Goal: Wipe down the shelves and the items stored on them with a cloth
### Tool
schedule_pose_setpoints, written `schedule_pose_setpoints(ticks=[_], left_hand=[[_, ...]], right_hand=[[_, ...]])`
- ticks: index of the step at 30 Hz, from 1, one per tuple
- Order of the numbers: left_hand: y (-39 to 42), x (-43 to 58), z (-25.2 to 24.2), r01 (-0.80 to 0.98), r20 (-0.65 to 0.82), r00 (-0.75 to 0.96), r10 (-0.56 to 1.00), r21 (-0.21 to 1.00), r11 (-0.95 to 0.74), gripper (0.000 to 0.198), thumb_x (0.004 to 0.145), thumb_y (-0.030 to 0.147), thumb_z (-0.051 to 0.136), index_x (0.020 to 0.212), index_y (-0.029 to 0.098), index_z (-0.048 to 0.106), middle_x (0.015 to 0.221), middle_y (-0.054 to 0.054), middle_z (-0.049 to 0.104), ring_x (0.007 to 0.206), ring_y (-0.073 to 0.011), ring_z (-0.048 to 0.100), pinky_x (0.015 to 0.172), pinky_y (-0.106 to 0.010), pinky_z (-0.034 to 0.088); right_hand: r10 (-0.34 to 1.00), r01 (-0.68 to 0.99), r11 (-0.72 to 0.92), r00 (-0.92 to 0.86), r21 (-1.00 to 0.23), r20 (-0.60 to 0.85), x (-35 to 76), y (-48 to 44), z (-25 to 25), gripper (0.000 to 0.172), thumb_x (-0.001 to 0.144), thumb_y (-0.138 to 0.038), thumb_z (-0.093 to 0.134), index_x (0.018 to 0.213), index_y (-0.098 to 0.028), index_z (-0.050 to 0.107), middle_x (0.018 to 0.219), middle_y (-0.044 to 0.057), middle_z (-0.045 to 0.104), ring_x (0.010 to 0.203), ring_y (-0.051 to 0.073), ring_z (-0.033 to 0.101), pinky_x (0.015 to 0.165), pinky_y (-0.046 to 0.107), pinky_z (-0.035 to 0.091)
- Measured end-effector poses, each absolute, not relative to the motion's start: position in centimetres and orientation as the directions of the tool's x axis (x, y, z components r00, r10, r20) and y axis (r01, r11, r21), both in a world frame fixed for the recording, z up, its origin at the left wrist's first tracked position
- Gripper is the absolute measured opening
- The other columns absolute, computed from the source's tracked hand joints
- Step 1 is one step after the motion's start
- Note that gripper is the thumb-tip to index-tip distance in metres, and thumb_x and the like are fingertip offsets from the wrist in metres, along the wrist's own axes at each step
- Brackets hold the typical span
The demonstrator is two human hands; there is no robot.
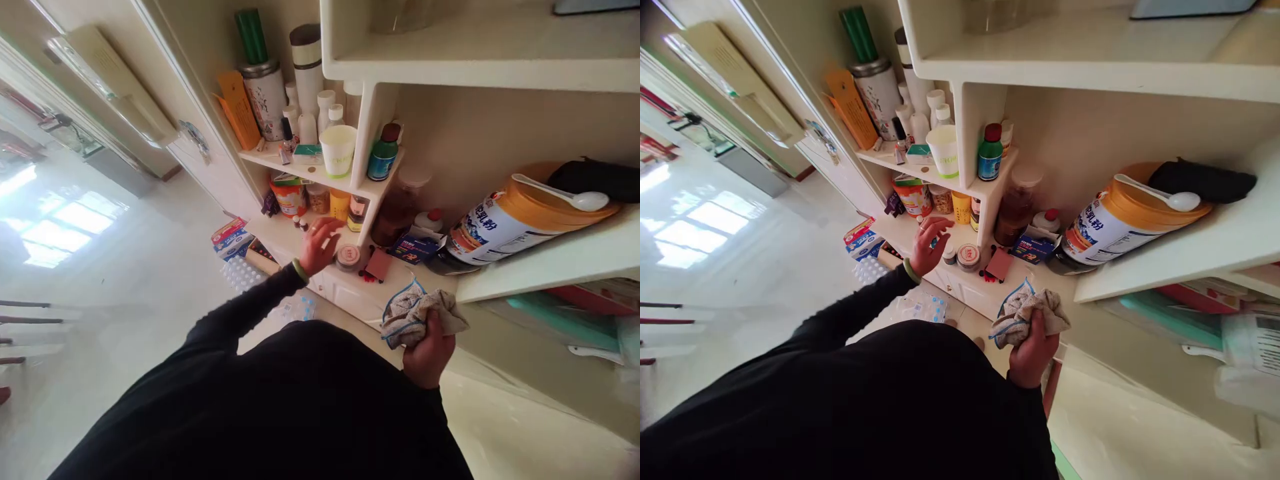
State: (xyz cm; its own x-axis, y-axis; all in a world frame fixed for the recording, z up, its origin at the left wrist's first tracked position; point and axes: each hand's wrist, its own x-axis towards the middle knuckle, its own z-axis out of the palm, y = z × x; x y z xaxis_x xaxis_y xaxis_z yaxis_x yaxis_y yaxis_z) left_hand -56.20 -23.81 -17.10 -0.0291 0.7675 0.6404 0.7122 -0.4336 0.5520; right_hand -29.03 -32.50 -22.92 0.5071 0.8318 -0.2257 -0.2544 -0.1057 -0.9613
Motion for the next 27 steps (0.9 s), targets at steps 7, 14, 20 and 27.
schedule_pose_setpoints(ticks=[7, 14, 20, 27], left_hand=[[-23.9, -58.4, -30.5, 0.483, -0.084, -0.373, 0.924, 0.833, 0.271, 0.093, 0.07, 0.007, 0.087, 0.155, 0.014, 0.049, 0.165, -0.022, 0.053, 0.153, -0.0341, 0.053, 0.129, -0.05, 0.045], [-21.6, -58.0, -32.0, 0.389, -0.096, -0.395, 0.914, 0.883, 0.261, 0.062, 0.071, 0.004, 0.083, 0.129, 0.015, 0.065, 0.137, -0.016, 0.075, 0.133, -0.0299, 0.069, 0.12, -0.043, 0.054], [-22.9, -59.7, -27.5, 0.34, 0.089, -0.444, 0.892, 0.937, 0.076, 0.055, 0.08, 0.02, 0.082, 0.13, 0.018, 0.062, 0.123, -0.011, 0.079, 0.114, -0.025, 0.077, 0.107, -0.04, 0.062], [-21.9, -61.7, -12.8, 0.362, 0.64, -0.446, 0.626, 0.768, -0.528, 0.059, 0.081, 0.049, 0.086, 0.133, 0.028, 0.065, 0.118, -0.007, 0.075, 0.101, -0.0234, 0.077, 0.087, -0.035, 0.068]], right_hand=[[0.845, -0.092, -0.136, 0.509, -0.986, -0.164, -29.7, -32.2, -23.3, 0.068, 0.089, -0.059, 0.07, 0.138, -0.012, 0.068, 0.132, 0.013, 0.073, 0.128, 0.026, 0.068, 0.109, 0.042, 0.056], [0.898, 0.083, -0.142, 0.431, -0.986, -0.093, -29.5, -33.2, -23.6, 0.061, 0.082, -0.064, 0.075, 0.122, -0.018, 0.077, 0.131, 0.013, 0.073, 0.143, 0.031, 0.059, 0.119, 0.049, 0.05], [0.905, 0.259, -0.05, 0.421, -0.964, 0.066, -28.0, -33.0, -23.9, 0.06, 0.059, -0.068, 0.085, 0.097, -0.022, 0.079, 0.119, 0.013, 0.072, 0.139, 0.038, 0.059, 0.124, 0.064, 0.04], [0.881, -0.113, -0.122, 0.444, -0.986, -0.16, -29.9, -31.6, -24.0, 0.06, 0.061, -0.065, 0.089, 0.104, -0.024, 0.078, 0.117, 0.011, 0.074, 0.124, 0.033, 0.067, 0.091, 0.046, 0.065]])
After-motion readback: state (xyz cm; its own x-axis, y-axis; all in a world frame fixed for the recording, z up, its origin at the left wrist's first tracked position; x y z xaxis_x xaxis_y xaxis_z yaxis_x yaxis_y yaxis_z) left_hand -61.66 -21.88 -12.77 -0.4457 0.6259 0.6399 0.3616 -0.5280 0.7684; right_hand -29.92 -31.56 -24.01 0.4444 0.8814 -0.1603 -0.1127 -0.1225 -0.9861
